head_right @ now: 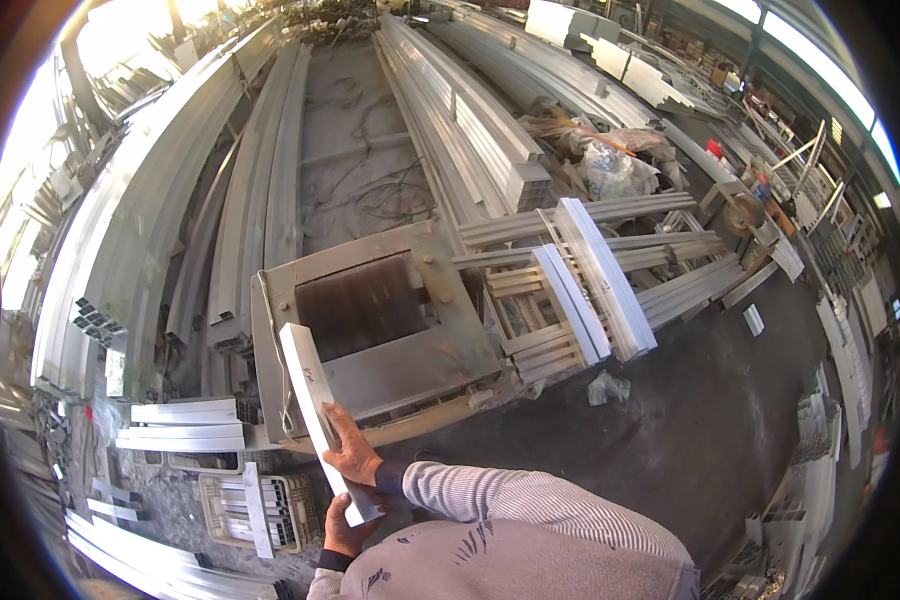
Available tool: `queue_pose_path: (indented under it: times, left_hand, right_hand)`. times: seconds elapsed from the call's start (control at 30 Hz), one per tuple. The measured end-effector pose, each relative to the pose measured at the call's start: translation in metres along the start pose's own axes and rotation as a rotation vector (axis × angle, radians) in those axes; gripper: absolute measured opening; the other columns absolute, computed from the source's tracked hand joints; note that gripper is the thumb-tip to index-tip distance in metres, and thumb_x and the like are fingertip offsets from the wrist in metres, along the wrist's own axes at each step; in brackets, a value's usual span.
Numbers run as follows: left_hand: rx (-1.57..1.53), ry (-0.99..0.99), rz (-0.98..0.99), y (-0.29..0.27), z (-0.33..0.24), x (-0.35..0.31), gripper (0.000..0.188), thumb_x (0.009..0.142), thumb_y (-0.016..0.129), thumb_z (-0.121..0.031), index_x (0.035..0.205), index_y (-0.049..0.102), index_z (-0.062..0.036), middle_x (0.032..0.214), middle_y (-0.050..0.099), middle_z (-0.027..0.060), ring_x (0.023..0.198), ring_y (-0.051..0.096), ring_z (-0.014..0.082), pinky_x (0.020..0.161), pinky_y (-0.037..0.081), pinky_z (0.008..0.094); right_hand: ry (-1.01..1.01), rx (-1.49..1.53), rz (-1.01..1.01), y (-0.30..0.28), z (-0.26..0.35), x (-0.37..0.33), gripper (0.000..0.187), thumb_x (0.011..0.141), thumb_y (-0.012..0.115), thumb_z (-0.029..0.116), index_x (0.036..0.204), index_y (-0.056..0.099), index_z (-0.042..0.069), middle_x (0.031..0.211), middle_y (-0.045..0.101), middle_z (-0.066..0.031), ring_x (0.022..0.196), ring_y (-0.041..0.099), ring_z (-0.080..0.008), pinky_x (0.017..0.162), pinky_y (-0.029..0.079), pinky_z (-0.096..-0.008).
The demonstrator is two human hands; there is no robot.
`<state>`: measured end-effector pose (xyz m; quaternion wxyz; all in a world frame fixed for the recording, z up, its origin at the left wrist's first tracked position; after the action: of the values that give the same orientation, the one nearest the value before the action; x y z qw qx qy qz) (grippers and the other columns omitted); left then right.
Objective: The person picks up long aluminum profiles from the floor, carries them to a bench-mounted finishing machine, and repeatedly passes each profile through the machine to smooth or deburr the edges. The person handles the profiles one at a time, repositioning them as needed, and places finished pieces into a nearby basket.
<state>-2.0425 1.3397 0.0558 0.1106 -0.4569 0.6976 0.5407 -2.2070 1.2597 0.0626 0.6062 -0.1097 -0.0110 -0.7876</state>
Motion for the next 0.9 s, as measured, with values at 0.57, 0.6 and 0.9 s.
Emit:
queue_pose_path:
  times: [0.57, 0.6, 0.9]
  left_hand:
    - [1.716, 0.313, -0.759, 0.166, -0.210, 0.191, 0.084, 0.080, 0.082, -0.053, 0.131, 0.046, 0.0036, 0.115, 0.073, 0.0279, 0.112, 0.071, 0.0429, 0.094, 0.057, 0.0487]
    - [1.720, 0.294, -0.762, 0.171, -0.214, 0.195, 0.082, 0.080, 0.082, -0.052, 0.130, 0.046, 0.0029, 0.116, 0.073, 0.0273, 0.112, 0.071, 0.0418, 0.095, 0.057, 0.0483]
    - [1.646, 0.443, -0.689, 0.137, -0.149, 0.157, 0.072, 0.079, 0.085, -0.039, 0.123, 0.043, 0.0004, 0.108, 0.073, 0.0284, 0.104, 0.071, 0.0458, 0.091, 0.056, 0.0517]
  right_hand:
    - [-0.068, -0.984, -0.018, -0.028, -0.022, 0.276, 0.079, 0.078, 0.067, 0.030, 0.147, 0.050, -0.006, 0.158, 0.042, -0.0244, 0.153, 0.029, -0.0409, 0.125, 0.023, -0.0524]
    - [-0.042, -0.984, -0.008, -0.030, -0.027, 0.284, 0.078, 0.079, 0.066, 0.029, 0.146, 0.050, -0.006, 0.158, 0.042, -0.0243, 0.153, 0.029, -0.0408, 0.125, 0.023, -0.0520]
    - [-0.134, -0.935, 0.008, -0.023, -0.026, 0.209, 0.078, 0.077, 0.068, 0.025, 0.147, 0.050, -0.004, 0.159, 0.040, -0.0227, 0.154, 0.027, -0.0401, 0.124, 0.024, -0.0549]
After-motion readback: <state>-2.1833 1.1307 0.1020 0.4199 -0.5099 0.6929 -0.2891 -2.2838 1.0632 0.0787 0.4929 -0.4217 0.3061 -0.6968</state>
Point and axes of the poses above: each hand's wrist, its own x-axis towards the middle knuckle, its own y-axis out of the palm, z = x × y, the point moved 3 cm from there along x, towards the middle knuckle
